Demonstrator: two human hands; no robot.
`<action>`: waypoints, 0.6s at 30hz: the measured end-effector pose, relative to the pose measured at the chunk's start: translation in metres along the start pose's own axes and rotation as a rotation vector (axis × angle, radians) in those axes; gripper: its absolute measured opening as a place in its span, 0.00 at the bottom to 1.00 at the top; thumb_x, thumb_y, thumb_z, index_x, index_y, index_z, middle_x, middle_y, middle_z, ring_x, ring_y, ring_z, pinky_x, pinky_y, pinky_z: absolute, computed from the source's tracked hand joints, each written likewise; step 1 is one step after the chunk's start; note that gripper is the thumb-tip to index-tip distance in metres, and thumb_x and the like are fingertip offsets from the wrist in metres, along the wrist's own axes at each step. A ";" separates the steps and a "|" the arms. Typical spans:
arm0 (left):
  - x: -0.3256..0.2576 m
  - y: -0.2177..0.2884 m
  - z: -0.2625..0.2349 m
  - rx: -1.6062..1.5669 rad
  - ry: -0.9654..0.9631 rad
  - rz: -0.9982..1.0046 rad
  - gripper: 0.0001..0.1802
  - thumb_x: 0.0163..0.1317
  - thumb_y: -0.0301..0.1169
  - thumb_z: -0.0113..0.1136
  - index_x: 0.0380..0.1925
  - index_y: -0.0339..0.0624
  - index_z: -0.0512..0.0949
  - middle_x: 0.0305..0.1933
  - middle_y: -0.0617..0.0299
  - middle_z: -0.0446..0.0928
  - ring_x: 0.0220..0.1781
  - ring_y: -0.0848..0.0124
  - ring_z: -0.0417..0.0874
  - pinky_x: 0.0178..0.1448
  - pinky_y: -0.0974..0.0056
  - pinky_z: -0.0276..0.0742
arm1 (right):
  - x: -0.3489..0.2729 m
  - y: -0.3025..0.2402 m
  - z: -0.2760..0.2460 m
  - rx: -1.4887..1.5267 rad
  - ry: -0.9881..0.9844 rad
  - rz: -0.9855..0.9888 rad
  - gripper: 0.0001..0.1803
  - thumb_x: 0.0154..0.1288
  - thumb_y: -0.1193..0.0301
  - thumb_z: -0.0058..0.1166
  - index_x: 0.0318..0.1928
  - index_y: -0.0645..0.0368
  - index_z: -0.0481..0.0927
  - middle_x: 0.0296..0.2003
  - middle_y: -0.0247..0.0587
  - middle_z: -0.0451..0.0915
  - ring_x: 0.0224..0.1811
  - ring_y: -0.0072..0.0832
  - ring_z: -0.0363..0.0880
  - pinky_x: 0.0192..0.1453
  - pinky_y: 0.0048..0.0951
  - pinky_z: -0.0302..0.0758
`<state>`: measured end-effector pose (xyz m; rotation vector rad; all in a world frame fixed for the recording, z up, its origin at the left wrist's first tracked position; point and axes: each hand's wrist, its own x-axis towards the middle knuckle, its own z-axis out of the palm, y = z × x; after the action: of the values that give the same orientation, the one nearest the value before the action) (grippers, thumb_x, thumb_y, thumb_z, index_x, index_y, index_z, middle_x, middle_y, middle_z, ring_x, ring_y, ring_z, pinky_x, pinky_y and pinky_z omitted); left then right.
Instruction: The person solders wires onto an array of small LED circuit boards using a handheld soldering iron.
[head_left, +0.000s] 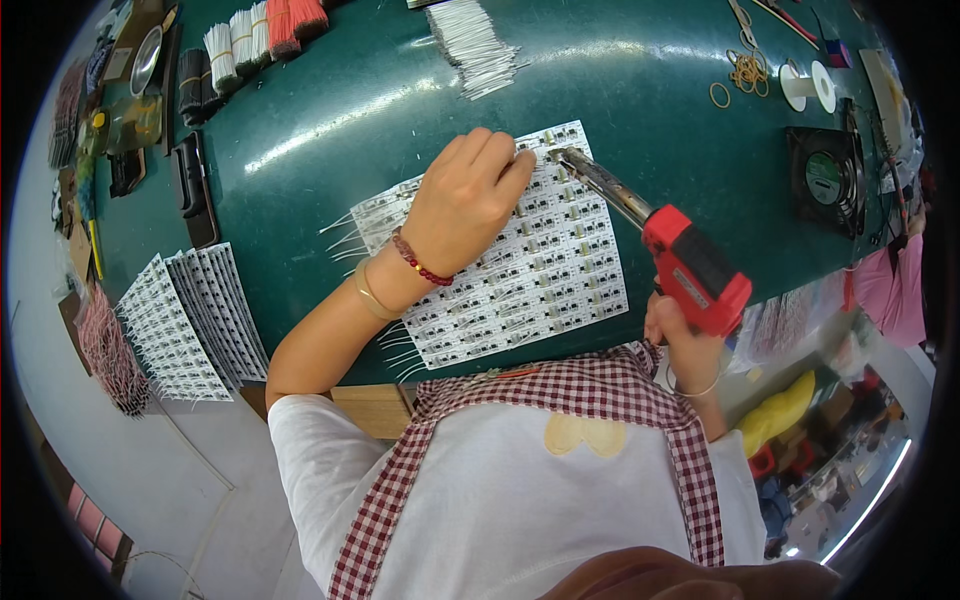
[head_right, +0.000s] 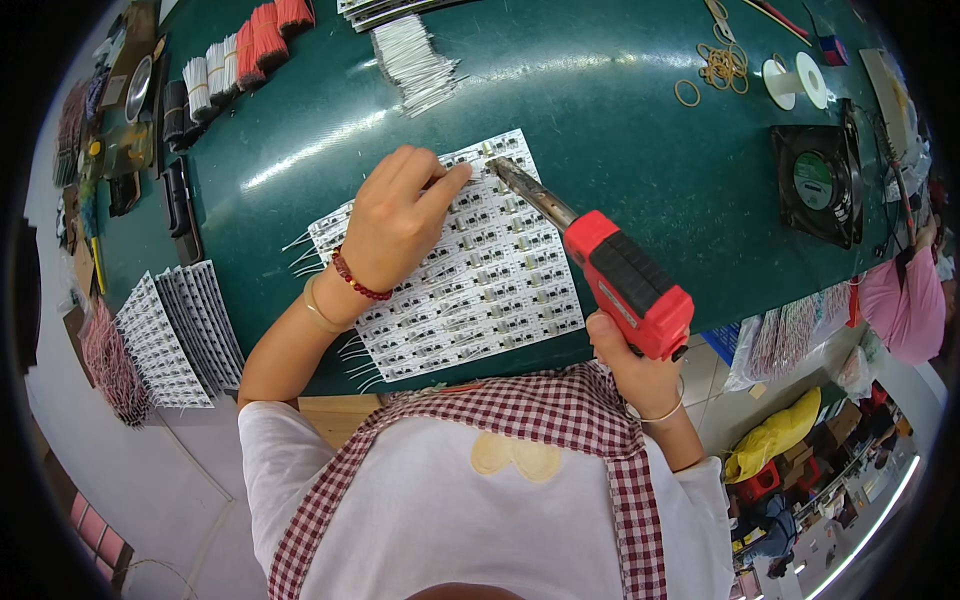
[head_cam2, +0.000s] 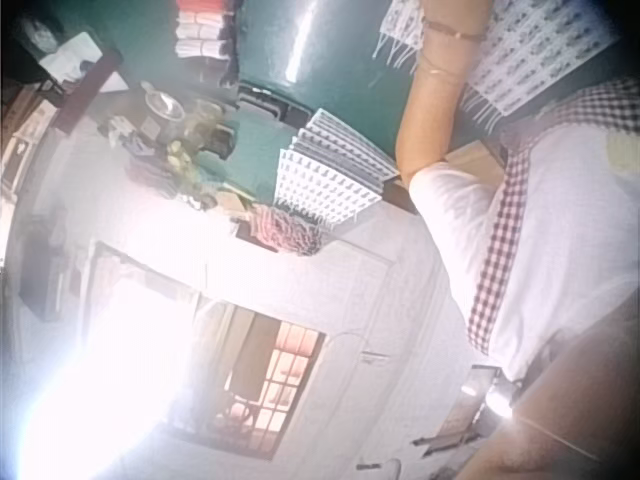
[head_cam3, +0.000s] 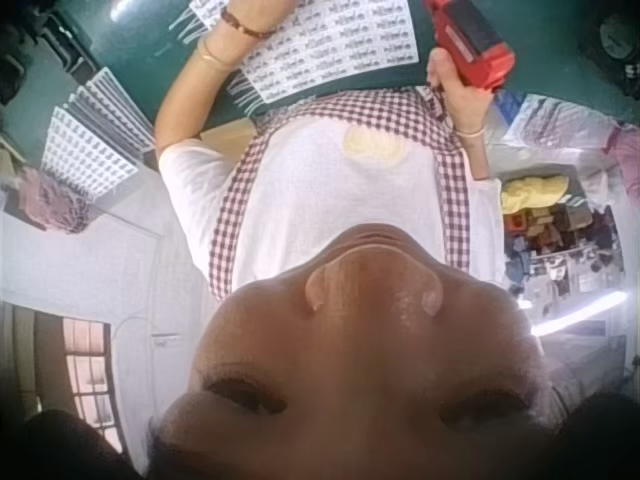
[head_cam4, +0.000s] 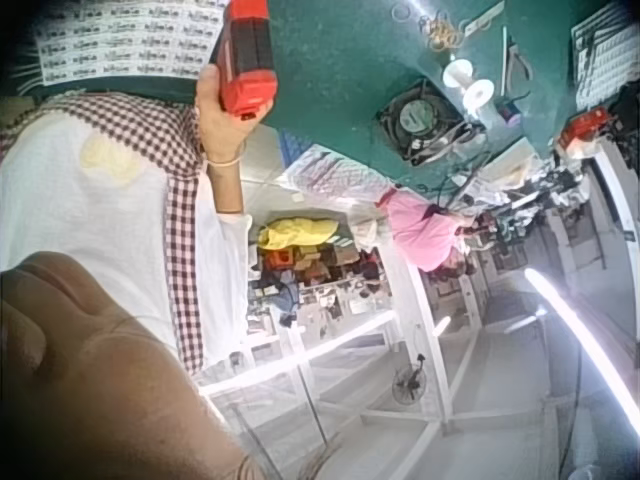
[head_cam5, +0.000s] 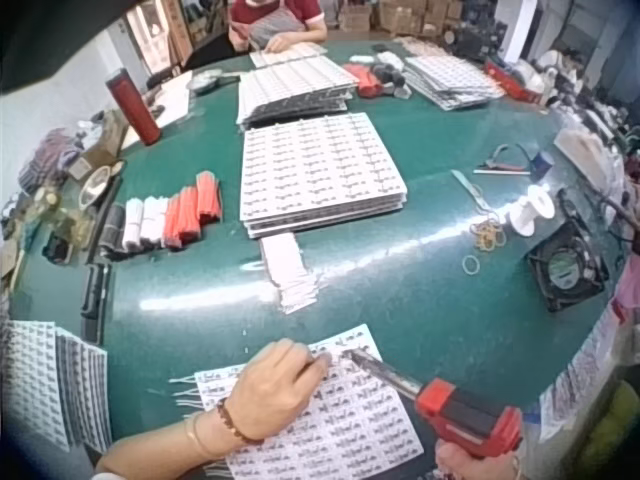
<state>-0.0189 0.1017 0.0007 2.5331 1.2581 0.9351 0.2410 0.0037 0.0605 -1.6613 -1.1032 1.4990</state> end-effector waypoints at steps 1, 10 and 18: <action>0.000 0.000 0.000 0.000 0.000 -0.001 0.14 0.43 0.17 0.61 0.35 0.34 0.80 0.26 0.59 0.67 0.28 0.64 0.71 0.32 0.62 0.69 | 0.000 0.001 0.000 -0.012 0.000 -0.003 0.15 0.66 0.70 0.54 0.47 0.69 0.71 0.21 0.36 0.72 0.19 0.20 0.69 0.25 0.21 0.67; 0.000 0.004 -0.001 0.021 -0.019 -0.009 0.14 0.44 0.16 0.60 0.34 0.33 0.80 0.26 0.58 0.65 0.28 0.64 0.70 0.32 0.62 0.69 | -0.002 0.009 -0.002 -0.117 -0.027 -0.089 0.15 0.66 0.73 0.52 0.49 0.69 0.71 0.21 0.36 0.72 0.19 0.20 0.68 0.25 0.21 0.67; 0.002 0.006 0.000 0.055 -0.011 0.005 0.13 0.44 0.17 0.60 0.34 0.34 0.80 0.25 0.59 0.65 0.28 0.64 0.70 0.32 0.62 0.68 | -0.004 0.003 -0.003 0.012 -0.010 -0.029 0.21 0.67 0.68 0.53 0.54 0.70 0.69 0.20 0.36 0.71 0.19 0.20 0.67 0.25 0.22 0.67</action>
<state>-0.0142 0.0992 0.0039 2.5806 1.2926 0.8981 0.2445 -0.0010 0.0601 -1.6244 -1.1175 1.4942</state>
